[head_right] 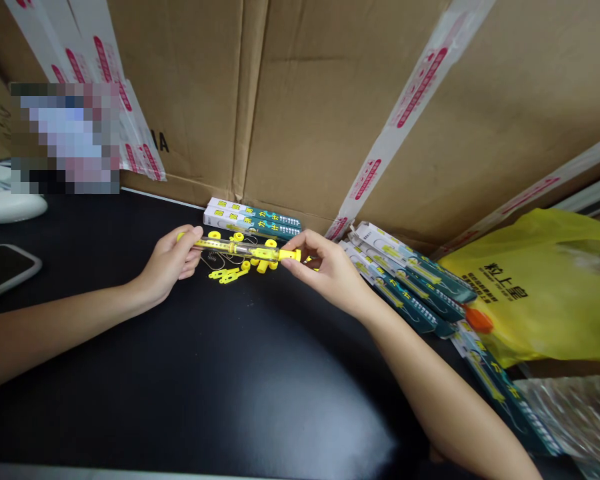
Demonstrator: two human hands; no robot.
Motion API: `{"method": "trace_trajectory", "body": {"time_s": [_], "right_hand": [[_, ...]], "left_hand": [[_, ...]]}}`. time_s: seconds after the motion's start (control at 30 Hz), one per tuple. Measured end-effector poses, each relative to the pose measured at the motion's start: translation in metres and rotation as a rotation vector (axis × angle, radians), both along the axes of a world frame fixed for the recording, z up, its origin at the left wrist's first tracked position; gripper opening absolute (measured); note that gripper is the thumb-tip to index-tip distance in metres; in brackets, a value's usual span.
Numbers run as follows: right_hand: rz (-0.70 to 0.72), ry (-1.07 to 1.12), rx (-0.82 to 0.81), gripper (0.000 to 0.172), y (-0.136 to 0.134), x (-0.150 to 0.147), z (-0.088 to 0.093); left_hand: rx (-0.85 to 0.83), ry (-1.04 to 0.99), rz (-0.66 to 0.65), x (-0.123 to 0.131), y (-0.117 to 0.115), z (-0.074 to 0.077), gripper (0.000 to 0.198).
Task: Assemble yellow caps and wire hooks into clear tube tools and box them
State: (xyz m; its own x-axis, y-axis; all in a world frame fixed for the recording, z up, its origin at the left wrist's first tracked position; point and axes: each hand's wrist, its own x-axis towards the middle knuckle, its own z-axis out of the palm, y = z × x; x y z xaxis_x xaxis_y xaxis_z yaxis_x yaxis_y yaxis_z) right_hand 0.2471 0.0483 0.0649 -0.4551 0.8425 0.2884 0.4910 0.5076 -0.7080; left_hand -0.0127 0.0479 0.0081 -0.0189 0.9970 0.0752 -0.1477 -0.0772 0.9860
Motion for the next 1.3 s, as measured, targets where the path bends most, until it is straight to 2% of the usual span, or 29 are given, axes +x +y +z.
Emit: {"method": "trace_trajectory", "body": {"time_s": [0.43, 0.67, 1.0, 1.17, 1.3], "right_hand": [[0.022, 0.097, -0.074, 0.022, -0.004, -0.003, -0.003], [0.068, 0.184, -0.133, 0.030, -0.005, -0.007, -0.003], [0.105, 0.150, -0.035, 0.019, -0.006, -0.007, -0.007], [0.099, 0.128, -0.034, 0.021, -0.004, -0.007, -0.014], [0.070, 0.079, 0.043, 0.018, -0.004, -0.007, -0.016]], "left_hand": [[0.032, 0.010, 0.002, 0.000, -0.002, 0.001, 0.031], [0.019, 0.003, -0.012, 0.001, -0.001, 0.000, 0.031], [0.013, 0.000, -0.011, 0.001, -0.002, 0.000, 0.030], [0.007, -0.001, -0.025, 0.002, -0.002, -0.001, 0.029], [-0.004, 0.006, -0.022, 0.001, -0.003, 0.000, 0.030]]}}
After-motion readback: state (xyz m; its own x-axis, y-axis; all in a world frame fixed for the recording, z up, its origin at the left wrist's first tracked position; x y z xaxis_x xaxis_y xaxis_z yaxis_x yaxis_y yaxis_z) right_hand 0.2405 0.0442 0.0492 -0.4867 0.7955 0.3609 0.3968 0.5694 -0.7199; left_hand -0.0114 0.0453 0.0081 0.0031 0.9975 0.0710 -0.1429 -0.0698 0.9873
